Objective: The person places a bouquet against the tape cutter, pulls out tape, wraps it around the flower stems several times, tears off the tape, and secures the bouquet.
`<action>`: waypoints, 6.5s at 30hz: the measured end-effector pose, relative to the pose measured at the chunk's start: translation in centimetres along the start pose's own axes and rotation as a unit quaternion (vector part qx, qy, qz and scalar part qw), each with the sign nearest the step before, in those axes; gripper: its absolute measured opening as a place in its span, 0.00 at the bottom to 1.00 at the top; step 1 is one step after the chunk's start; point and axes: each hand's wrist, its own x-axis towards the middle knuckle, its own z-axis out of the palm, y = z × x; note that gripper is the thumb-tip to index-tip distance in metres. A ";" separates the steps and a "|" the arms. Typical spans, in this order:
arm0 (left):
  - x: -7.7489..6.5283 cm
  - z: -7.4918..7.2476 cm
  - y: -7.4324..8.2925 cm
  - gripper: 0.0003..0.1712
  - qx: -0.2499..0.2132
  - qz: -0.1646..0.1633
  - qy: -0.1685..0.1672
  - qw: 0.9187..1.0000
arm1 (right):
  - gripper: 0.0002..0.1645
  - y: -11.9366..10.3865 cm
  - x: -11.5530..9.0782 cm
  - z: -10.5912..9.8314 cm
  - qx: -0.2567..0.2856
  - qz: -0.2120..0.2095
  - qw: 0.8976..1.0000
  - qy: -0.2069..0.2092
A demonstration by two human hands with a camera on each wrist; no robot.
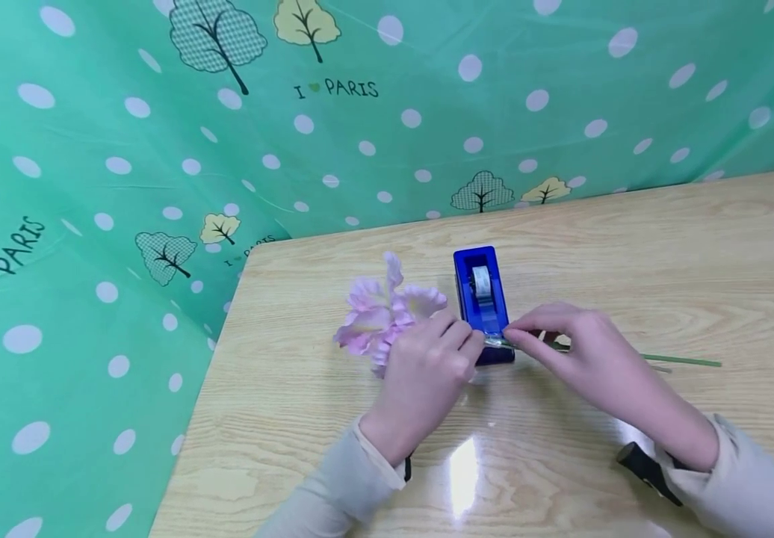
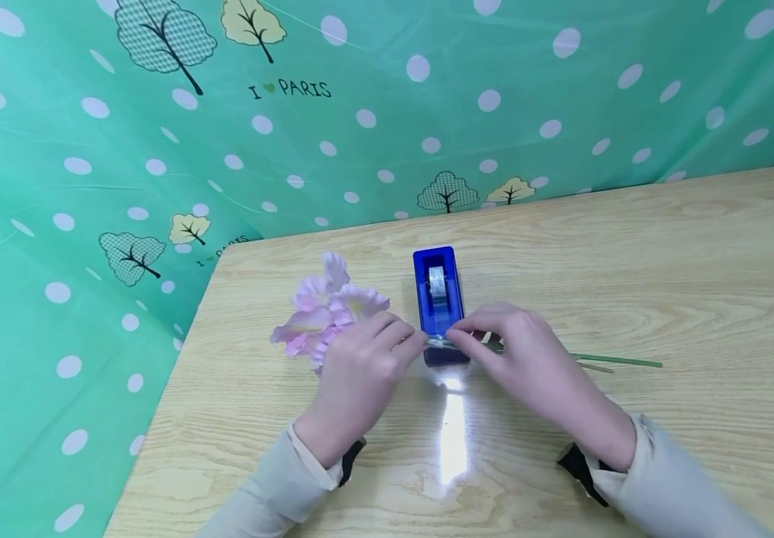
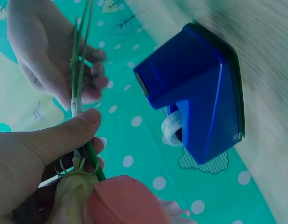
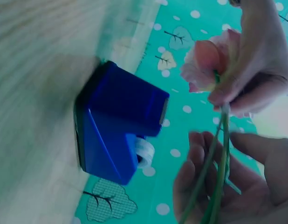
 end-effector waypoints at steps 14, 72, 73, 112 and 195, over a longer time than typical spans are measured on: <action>0.1 0.0 -0.6 0.12 0.039 0.038 0.066 0.996 | 0.05 -0.1 -0.4 -1.0 0.000 -0.025 0.994 -0.109; 1.4 0.9 4.1 0.14 -0.330 -0.171 -0.083 0.925 | 0.11 0.0 0.0 -0.2 0.184 0.116 0.975 0.051; 1.4 0.9 4.1 0.13 -0.329 -0.172 -0.085 0.925 | 0.11 -0.1 0.0 -0.2 0.186 0.118 0.974 0.049; 7.1 3.2 7.3 0.15 -0.454 -0.216 -0.207 0.839 | 0.20 5.0 -0.3 -6.4 0.017 0.176 0.984 0.010; 10.6 9.3 13.4 0.31 -0.370 -0.234 -0.320 0.840 | 0.19 12.7 0.0 -8.5 -0.066 0.226 0.948 -0.215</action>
